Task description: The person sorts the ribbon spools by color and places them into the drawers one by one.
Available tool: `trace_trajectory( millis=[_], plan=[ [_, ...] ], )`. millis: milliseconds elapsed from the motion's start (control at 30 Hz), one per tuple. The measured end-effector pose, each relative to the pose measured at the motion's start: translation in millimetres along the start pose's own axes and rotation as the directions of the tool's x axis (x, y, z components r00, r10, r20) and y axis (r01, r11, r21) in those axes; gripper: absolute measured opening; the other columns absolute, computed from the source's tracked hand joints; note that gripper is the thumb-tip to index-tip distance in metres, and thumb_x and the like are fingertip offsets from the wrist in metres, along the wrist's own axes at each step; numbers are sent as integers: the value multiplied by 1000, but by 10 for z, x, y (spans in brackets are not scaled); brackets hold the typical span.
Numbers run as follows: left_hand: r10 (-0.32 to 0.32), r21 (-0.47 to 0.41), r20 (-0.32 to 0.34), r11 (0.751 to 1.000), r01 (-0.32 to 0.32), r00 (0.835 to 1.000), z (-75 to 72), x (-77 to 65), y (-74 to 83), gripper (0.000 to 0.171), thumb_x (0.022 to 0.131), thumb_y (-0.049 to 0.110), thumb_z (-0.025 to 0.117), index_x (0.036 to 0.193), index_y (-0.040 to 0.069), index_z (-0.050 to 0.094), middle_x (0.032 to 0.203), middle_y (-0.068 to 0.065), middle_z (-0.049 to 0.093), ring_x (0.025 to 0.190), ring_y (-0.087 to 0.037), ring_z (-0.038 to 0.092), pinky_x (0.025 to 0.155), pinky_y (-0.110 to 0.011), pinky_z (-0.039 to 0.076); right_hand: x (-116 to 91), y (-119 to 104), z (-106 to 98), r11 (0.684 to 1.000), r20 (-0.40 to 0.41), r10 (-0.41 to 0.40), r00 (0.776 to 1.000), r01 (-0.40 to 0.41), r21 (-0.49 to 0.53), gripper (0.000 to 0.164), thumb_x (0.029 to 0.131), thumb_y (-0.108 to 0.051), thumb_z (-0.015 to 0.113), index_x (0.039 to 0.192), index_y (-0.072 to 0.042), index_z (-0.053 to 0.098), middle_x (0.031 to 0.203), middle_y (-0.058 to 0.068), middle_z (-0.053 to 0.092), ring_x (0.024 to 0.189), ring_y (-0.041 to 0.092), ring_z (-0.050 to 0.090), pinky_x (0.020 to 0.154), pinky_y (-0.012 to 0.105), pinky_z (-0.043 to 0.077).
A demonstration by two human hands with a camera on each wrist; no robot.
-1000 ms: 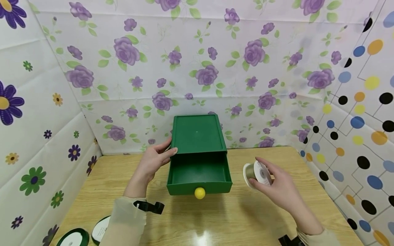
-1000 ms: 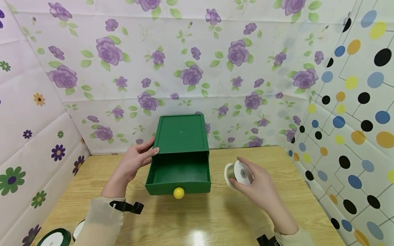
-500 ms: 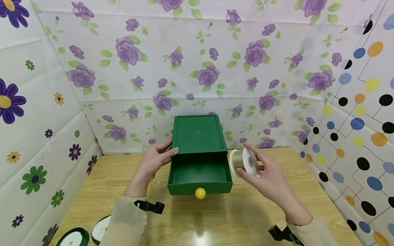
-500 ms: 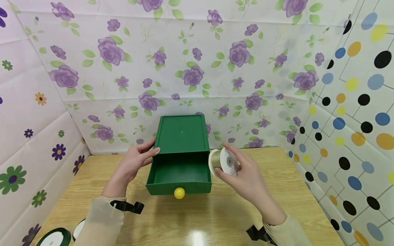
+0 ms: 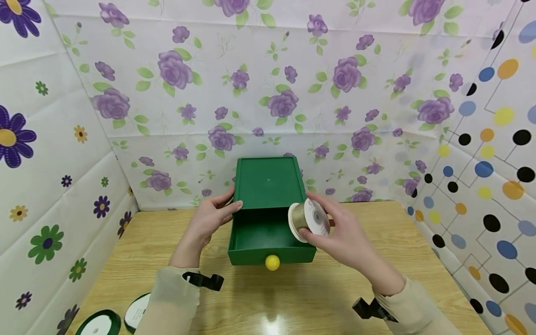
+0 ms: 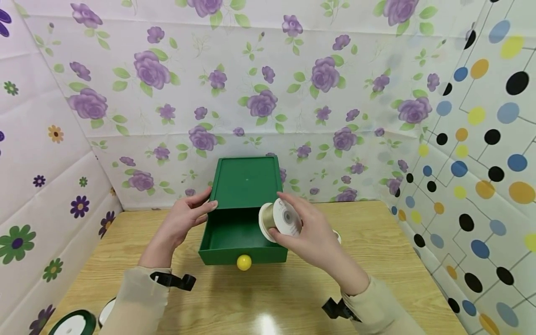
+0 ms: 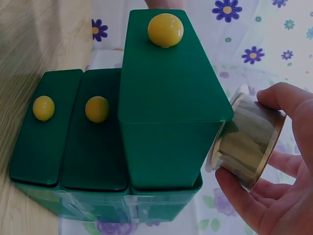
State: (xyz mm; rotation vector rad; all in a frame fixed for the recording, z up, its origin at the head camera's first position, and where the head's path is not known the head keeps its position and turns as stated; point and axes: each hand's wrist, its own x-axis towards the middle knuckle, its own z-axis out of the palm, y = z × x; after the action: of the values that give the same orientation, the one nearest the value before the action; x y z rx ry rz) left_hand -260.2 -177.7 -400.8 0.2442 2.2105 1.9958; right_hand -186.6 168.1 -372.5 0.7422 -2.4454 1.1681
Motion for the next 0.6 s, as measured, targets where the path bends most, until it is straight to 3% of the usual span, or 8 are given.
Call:
trace_trajectory(
  millis=[167,367,600],
  plan=[
    [-5,-5,-1,1000,5,1000,-2,-2,0,71,105,26,74,166,12,39,173,-12,31,154,-35,39,118,-54,42,49,-50,29,1000,29,14,999,-13,-22,76,88,-26,93,155,-25,58,145,1,64,109,17,65,77,35,64],
    [-5,-6,11,1000,5,1000,-5,1,3,72,106,27,74,166,11,38,172,-12,31,155,-33,38,118,-53,42,129,-90,77,998,62,28,998,-25,-55,74,88,-31,93,153,-22,59,141,3,65,104,18,64,78,35,63],
    [1,0,27,1000,-1,1000,-12,11,2,72,106,27,73,167,10,36,173,-12,29,156,-34,35,120,-54,40,236,-62,159,995,125,3,992,10,-102,75,90,-34,90,155,-17,57,150,6,60,114,23,64,84,41,60]
  ],
)
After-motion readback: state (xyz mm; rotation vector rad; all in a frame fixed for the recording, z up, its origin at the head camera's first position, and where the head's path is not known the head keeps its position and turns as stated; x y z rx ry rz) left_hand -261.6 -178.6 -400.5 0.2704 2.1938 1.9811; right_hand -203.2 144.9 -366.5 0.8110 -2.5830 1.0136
